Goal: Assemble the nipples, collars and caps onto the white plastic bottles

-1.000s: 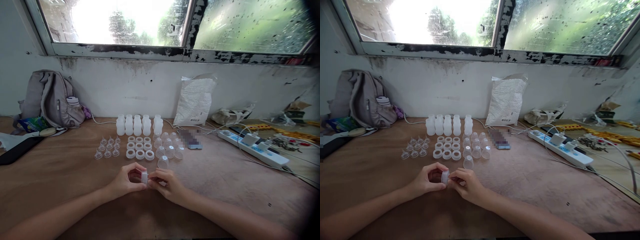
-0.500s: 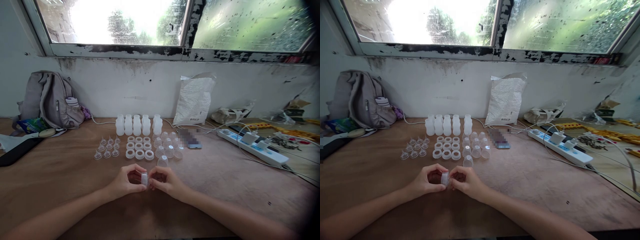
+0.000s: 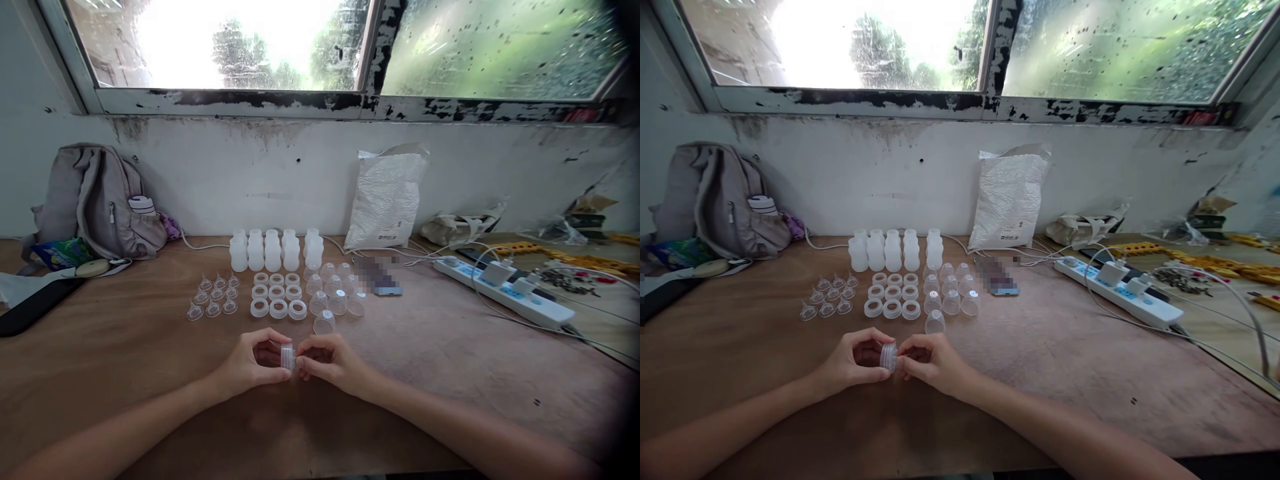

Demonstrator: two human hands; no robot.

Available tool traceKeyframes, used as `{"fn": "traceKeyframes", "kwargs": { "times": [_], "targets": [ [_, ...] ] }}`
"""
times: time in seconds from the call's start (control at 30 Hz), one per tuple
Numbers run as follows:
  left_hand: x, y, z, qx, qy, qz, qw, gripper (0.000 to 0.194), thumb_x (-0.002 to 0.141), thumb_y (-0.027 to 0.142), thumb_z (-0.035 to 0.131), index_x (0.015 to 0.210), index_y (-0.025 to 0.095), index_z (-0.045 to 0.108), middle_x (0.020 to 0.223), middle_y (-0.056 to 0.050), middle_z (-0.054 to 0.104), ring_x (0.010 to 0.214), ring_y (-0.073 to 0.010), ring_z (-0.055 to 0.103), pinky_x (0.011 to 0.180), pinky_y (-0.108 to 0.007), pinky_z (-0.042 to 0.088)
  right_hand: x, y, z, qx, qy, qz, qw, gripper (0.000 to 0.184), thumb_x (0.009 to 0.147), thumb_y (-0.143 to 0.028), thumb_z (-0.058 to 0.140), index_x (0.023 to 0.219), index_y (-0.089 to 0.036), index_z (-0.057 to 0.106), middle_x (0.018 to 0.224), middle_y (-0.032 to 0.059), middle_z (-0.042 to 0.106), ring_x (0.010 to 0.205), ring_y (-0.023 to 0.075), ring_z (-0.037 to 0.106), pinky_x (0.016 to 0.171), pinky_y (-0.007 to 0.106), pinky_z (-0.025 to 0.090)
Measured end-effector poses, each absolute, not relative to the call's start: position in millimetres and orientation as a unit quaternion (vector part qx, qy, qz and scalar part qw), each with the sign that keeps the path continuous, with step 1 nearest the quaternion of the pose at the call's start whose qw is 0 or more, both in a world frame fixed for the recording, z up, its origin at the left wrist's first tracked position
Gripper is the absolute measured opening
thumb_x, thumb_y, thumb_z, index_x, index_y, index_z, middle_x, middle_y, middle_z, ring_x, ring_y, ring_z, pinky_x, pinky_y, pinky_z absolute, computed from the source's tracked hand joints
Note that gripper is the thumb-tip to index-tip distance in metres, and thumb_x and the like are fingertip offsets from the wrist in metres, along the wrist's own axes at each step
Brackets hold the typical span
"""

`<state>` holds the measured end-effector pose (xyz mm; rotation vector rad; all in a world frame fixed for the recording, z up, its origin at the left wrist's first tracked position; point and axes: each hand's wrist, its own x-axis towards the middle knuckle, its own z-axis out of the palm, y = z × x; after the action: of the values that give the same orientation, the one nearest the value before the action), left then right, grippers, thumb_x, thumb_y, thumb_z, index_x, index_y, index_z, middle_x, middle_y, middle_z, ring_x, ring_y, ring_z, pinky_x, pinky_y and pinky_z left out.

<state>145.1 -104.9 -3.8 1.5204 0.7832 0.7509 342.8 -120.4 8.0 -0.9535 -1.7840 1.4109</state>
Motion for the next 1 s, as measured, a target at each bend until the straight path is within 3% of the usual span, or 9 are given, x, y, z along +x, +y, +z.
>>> {"fn": "traceKeyframes", "kwargs": {
  "times": [0.4, 1.0],
  "targets": [
    [147, -107, -3, 0.653, 0.345, 0.313, 0.597, 0.043, 0.056, 0.024, 0.073, 0.094, 0.014, 0.055, 0.086, -0.005, 0.065, 0.080, -0.0200, 0.063, 0.073, -0.033, 0.051, 338, -121, 13, -0.375, -0.650, 0.569, 0.338, 0.024, 0.068, -0.036, 0.062, 0.074, -0.013, 0.059, 0.059, 0.0017, 0.062, 0.052, 0.0112, 0.058, 0.052, 0.024, 0.047],
    [148, -107, -4, 0.670, 0.364, 0.304, 0.570, 0.043, 0.058, 0.025, 0.072, 0.095, 0.012, 0.056, 0.084, -0.007, 0.065, 0.078, -0.0196, 0.063, 0.073, -0.033, 0.052, 334, -117, 0, -0.347, -0.606, 0.615, 0.366, 0.030, 0.067, -0.029, 0.065, 0.076, -0.017, 0.038, 0.056, -0.0060, 0.054, 0.048, 0.0082, 0.056, 0.047, 0.021, 0.046]
  ]
}}
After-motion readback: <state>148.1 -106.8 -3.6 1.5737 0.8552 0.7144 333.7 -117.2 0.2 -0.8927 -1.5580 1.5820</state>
